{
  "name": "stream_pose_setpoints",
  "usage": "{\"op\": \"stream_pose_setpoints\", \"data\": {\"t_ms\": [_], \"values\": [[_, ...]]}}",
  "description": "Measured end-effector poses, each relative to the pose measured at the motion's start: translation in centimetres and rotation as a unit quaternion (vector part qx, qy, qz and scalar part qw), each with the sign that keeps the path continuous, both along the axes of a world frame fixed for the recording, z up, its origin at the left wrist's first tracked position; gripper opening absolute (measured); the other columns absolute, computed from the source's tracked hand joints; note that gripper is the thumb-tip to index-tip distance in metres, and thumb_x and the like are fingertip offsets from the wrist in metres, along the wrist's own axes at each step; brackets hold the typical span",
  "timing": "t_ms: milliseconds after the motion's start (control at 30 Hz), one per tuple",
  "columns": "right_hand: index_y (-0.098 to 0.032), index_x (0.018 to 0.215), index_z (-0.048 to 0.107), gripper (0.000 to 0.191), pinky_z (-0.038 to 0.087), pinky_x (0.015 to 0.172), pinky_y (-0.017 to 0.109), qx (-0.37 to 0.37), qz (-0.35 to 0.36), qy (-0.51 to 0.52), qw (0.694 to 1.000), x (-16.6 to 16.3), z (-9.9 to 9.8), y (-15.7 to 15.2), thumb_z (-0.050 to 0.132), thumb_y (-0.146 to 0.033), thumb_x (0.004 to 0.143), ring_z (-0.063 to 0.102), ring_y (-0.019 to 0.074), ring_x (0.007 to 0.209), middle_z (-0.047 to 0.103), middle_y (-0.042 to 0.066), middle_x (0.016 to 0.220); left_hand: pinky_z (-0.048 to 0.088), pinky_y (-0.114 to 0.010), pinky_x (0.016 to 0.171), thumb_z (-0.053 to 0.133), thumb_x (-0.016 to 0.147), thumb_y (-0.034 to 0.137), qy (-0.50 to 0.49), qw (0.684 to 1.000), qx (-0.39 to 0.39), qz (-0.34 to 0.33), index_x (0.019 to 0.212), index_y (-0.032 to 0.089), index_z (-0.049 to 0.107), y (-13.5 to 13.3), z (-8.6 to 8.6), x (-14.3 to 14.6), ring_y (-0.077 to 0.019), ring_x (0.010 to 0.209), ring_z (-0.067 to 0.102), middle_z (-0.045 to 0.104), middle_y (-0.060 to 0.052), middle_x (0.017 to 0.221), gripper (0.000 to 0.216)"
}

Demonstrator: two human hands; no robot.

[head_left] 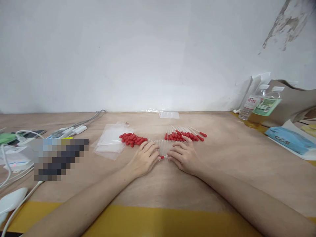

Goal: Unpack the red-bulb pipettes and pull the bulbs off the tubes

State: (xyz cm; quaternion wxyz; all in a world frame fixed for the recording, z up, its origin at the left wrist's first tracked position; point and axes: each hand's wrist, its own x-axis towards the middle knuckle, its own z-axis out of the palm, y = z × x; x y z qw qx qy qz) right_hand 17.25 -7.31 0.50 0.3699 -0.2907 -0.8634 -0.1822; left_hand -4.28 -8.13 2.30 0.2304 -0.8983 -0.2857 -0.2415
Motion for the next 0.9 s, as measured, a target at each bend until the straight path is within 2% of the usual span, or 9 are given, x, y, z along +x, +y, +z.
{"op": "stream_pose_setpoints", "data": {"t_ms": [100,267,400,533,700,900], "values": [[-0.021,0.082,0.062,0.014,0.018,0.098,0.04,-0.017,-0.001,0.013,1.0,-0.1,0.0,-0.1,0.049,-0.024,0.085,0.053,0.0131,0.085,0.064,-0.002,0.073,0.037,-0.039,0.093,0.047,0.085,0.028,-0.039,0.997,-0.061,-0.027,0.093,0.015,0.055,-0.1,0.0,0.7,-0.0217,0.104,0.047,0.057,-0.008,0.101,0.017],[-0.021,0.085,0.063,0.015,0.021,0.096,0.043,-0.033,0.014,0.015,0.999,-0.5,-0.1,-0.3,0.049,-0.027,0.085,0.053,0.014,0.082,0.065,0.0,0.074,0.041,-0.035,0.088,0.043,0.087,0.019,-0.074,0.993,-0.07,-0.057,0.087,0.015,0.055,0.1,-0.1,1.2,-0.0179,0.093,0.052,0.061,-0.005,0.088,0.013],[-0.019,0.086,0.062,0.014,0.026,0.097,0.043,-0.006,0.036,0.02,0.999,-0.9,-0.2,-0.2,0.049,-0.023,0.085,0.055,0.0125,0.078,0.064,0.0,0.072,0.039,-0.035,0.09,0.041,0.087,0.018,-0.053,0.995,-0.07,-0.054,0.085,0.015,0.054,0.1,0.0,1.3,-0.0181,0.093,0.052,0.06,-0.006,0.087,0.014],[-0.015,0.08,0.061,0.016,0.037,0.095,0.037,0.004,0.089,0.005,0.996,-1.1,-0.1,-0.1,0.046,-0.016,0.085,0.055,0.0112,0.074,0.062,0.002,0.069,0.033,-0.04,0.095,0.036,0.088,0.02,-0.012,0.996,-0.087,-0.027,0.081,0.015,0.053,0.0,0.2,1.2,-0.018,0.091,0.051,0.059,-0.005,0.085,0.019],[-0.01,0.09,0.06,0.017,0.038,0.1,0.04,0.055,0.121,-0.048,0.99,-0.8,0.3,-0.2,0.043,-0.012,0.085,0.057,0.0135,0.081,0.061,0.003,0.068,0.034,-0.039,0.09,0.031,0.089,0.022,-0.006,0.99,-0.136,-0.027,0.073,0.016,0.05,-0.3,0.4,1.0,-0.0151,0.075,0.046,0.054,-0.003,0.074,0.025],[-0.006,0.094,0.059,0.023,0.04,0.099,0.044,0.135,0.145,-0.086,0.976,0.2,0.7,-0.4,0.038,-0.005,0.085,0.057,0.0184,0.095,0.063,0.006,0.073,0.032,-0.036,0.084,0.029,0.09,0.023,-0.016,0.981,-0.188,-0.036,0.069,0.016,0.046,-0.7,0.5,0.6,-0.0152,0.075,0.041,0.05,-0.002,0.07,0.028]]}}
